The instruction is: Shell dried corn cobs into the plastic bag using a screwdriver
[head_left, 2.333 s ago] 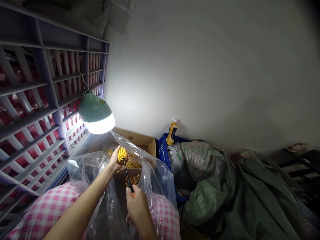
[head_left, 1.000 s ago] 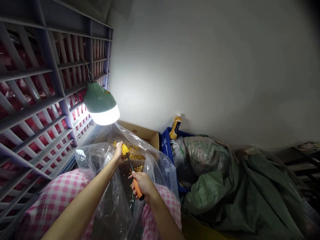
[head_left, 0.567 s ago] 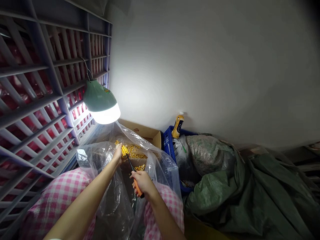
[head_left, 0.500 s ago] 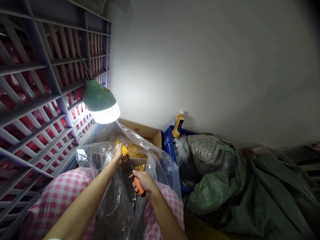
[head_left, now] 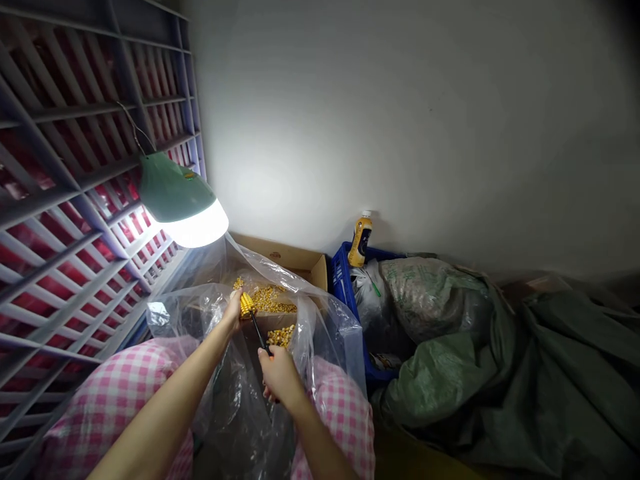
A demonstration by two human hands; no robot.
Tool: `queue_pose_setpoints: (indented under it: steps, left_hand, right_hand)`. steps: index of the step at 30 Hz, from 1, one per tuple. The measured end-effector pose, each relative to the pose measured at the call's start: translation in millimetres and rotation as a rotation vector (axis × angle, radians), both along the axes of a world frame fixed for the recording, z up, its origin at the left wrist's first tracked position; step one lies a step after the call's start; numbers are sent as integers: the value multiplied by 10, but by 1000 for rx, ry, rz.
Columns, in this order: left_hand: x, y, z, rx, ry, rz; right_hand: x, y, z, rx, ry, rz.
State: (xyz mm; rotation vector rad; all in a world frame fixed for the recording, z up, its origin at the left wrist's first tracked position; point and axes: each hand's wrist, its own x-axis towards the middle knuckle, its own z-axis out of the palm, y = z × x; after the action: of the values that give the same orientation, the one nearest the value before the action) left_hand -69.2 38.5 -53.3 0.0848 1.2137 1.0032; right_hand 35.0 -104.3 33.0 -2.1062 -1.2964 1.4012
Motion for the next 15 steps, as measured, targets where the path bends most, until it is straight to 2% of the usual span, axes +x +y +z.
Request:
queue_pose_setpoints:
  steps: [2, 4, 6, 9, 11, 13, 15]
  left_hand:
    - [-6, -3, -21, 27, 89, -53]
    - [-10, -4, -39, 47, 116, -76]
    - [-12, -4, -50, 60, 127, -74]
    - [-16, -1, -53, 53, 118, -50]
    - [-24, 4, -48, 42, 101, -39]
    - [-33, 8, -41, 15, 86, -36]
    - [-40, 7, -34, -30, 20, -4]
  right_hand:
    - [38, 58, -9, -191, 331, -111]
    - [68, 87, -24, -259, 458, -146]
    - [70, 73, -47, -173, 311, -97]
    - [13, -3, -80, 103, -158, 58]
    - [-40, -45, -86, 191, -368, 140]
    - [-75, -46, -76, 189, -411, 157]
    - [-71, 1, -56, 115, -263, 97]
